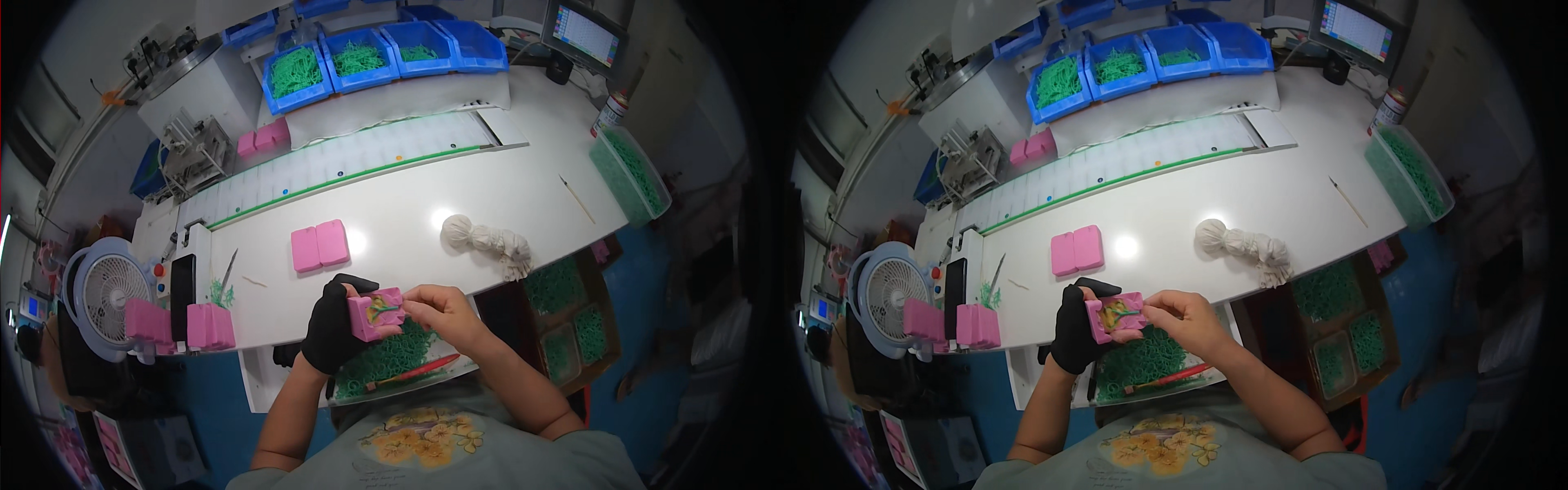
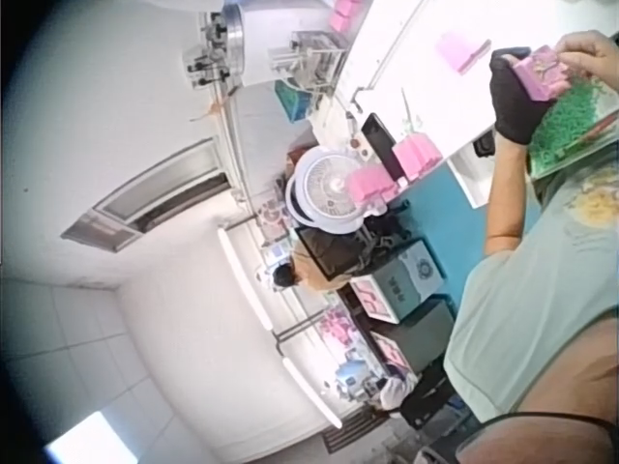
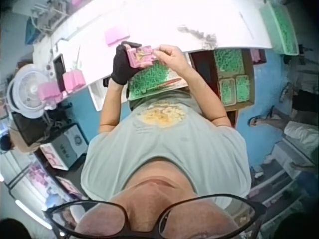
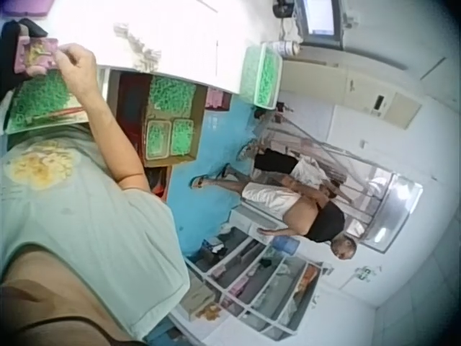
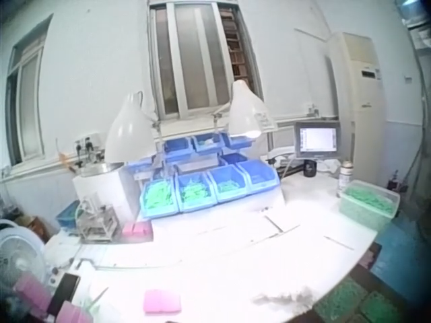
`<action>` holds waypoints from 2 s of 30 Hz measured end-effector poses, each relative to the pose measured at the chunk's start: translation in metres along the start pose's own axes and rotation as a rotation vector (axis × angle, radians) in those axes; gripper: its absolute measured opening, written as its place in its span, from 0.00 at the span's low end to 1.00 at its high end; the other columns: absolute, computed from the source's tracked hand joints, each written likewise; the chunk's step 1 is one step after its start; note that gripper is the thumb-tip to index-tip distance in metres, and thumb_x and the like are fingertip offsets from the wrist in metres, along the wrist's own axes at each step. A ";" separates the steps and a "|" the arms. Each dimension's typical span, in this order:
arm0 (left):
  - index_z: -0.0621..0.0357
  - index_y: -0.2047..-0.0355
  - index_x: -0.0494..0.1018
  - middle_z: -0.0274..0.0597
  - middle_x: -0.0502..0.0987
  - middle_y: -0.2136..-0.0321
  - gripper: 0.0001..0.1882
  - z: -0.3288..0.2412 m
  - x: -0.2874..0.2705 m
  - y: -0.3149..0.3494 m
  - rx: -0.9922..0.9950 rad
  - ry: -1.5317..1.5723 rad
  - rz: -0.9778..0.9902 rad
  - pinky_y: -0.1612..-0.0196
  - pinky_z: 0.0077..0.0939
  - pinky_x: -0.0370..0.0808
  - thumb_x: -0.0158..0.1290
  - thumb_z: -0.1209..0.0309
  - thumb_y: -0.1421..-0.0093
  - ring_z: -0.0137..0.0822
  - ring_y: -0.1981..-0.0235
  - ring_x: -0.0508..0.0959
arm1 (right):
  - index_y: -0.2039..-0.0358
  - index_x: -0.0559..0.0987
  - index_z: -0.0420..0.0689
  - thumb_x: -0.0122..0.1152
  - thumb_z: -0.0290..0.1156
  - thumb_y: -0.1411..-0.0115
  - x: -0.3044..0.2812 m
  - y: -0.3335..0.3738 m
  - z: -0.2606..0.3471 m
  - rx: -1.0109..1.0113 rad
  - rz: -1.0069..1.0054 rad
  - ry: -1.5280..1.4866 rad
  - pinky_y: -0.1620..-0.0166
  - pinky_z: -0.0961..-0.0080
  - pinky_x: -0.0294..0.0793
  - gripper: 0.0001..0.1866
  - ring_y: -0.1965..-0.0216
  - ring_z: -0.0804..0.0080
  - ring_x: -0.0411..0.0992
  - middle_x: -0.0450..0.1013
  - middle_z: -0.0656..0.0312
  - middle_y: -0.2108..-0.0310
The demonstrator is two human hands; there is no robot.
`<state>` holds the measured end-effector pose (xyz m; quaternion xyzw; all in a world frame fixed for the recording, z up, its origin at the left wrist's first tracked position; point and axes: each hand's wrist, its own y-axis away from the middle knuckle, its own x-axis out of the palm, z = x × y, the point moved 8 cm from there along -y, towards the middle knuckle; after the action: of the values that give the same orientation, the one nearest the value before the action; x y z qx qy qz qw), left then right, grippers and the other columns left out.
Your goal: Assembling wicks and small green components into pink candle molds at a workstation.
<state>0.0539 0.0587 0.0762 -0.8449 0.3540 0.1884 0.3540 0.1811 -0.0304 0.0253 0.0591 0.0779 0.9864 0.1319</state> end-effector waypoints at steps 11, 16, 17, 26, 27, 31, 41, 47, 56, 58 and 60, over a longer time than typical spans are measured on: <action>0.58 0.67 0.62 0.43 0.74 0.67 0.35 -0.003 0.000 -0.001 0.017 0.049 0.016 0.69 0.28 0.76 0.75 0.58 0.64 0.37 0.69 0.79 | 0.63 0.79 0.37 0.63 0.29 0.41 -0.002 -0.004 -0.011 0.035 0.073 -0.018 0.68 0.89 0.66 0.09 0.72 0.91 0.68 0.74 0.71 0.73; 0.58 0.68 0.63 0.43 0.75 0.66 0.32 -0.005 0.003 0.002 0.025 0.099 0.089 0.68 0.27 0.76 0.74 0.60 0.62 0.37 0.70 0.79 | 0.70 0.78 0.37 0.62 0.30 0.42 0.005 -0.005 -0.014 0.009 0.162 -0.105 0.74 0.86 0.64 0.08 0.77 0.89 0.65 0.72 0.71 0.78; 0.58 0.68 0.63 0.43 0.75 0.66 0.32 -0.005 0.003 0.004 0.025 0.100 0.090 0.68 0.27 0.76 0.74 0.60 0.62 0.37 0.70 0.79 | 0.70 0.78 0.37 0.62 0.30 0.42 0.005 -0.004 -0.015 0.010 0.160 -0.105 0.74 0.86 0.64 0.08 0.77 0.89 0.65 0.72 0.71 0.78; 0.59 0.68 0.64 0.44 0.76 0.67 0.30 0.002 0.004 0.015 0.045 -0.001 0.151 0.68 0.29 0.76 0.73 0.60 0.60 0.39 0.70 0.80 | 0.65 0.76 0.37 0.53 0.24 0.43 0.016 -0.001 -0.015 0.024 0.124 0.279 0.74 0.83 0.61 0.07 0.77 0.86 0.61 0.67 0.71 0.78; 0.58 0.67 0.62 0.44 0.75 0.66 0.33 0.002 0.000 0.015 0.020 -0.027 0.135 0.67 0.28 0.76 0.75 0.61 0.63 0.38 0.68 0.79 | 0.63 0.76 0.37 0.53 0.25 0.42 0.017 0.000 -0.018 0.048 0.150 0.175 0.73 0.82 0.63 0.08 0.76 0.84 0.63 0.68 0.69 0.78; 0.58 0.66 0.58 0.45 0.74 0.65 0.40 0.007 -0.009 0.018 -0.020 -0.052 0.061 0.64 0.26 0.76 0.76 0.55 0.68 0.35 0.67 0.78 | 0.58 0.77 0.38 0.53 0.27 0.39 0.026 0.010 0.008 -0.211 0.177 0.414 0.67 0.78 0.70 0.11 0.71 0.78 0.71 0.74 0.62 0.72; 0.57 0.70 0.62 0.45 0.73 0.71 0.37 -0.010 -0.004 0.015 0.123 0.223 -0.098 0.68 0.29 0.74 0.73 0.48 0.68 0.40 0.70 0.77 | 0.63 0.78 0.41 0.51 0.37 0.34 0.022 0.000 0.027 -0.233 0.199 0.216 0.42 0.67 0.63 0.13 0.41 0.63 0.64 0.67 0.52 0.43; 0.54 0.53 0.57 0.51 0.69 0.50 0.44 0.012 0.024 0.024 -0.464 1.050 -0.047 0.51 0.33 0.76 0.57 0.34 0.57 0.41 0.51 0.75 | 0.67 0.79 0.43 0.55 0.29 0.38 0.018 0.001 0.050 -0.559 0.173 0.318 0.35 0.54 0.48 0.06 0.32 0.50 0.46 0.57 0.52 0.35; 0.55 0.54 0.60 0.50 0.74 0.54 0.47 0.007 0.038 0.029 -0.417 1.452 0.252 0.49 0.34 0.75 0.46 0.26 0.57 0.40 0.51 0.76 | 0.65 0.78 0.42 0.54 0.30 0.36 0.022 -0.002 0.042 -0.382 0.210 0.239 0.40 0.63 0.59 0.07 0.37 0.57 0.56 0.61 0.52 0.39; 0.56 0.54 0.60 0.50 0.74 0.54 0.47 0.024 0.035 0.028 -0.466 1.228 0.082 0.50 0.33 0.75 0.47 0.26 0.57 0.38 0.52 0.76 | 0.64 0.77 0.41 0.52 0.29 0.35 0.022 -0.002 0.037 -0.288 0.136 0.169 0.42 0.66 0.63 0.07 0.40 0.61 0.61 0.62 0.51 0.40; 0.57 0.54 0.60 0.50 0.74 0.54 0.47 0.031 0.035 0.027 -0.474 1.202 0.045 0.51 0.32 0.75 0.47 0.26 0.57 0.37 0.53 0.76 | 0.63 0.77 0.42 0.56 0.33 0.36 0.003 0.000 0.034 -0.257 -0.130 0.015 0.48 0.67 0.70 0.08 0.45 0.59 0.67 0.64 0.49 0.42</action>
<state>0.0557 0.0521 0.0230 -0.8507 0.4569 -0.2371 -0.1061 0.1829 -0.0245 0.0593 0.0291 -0.0445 0.9781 0.2012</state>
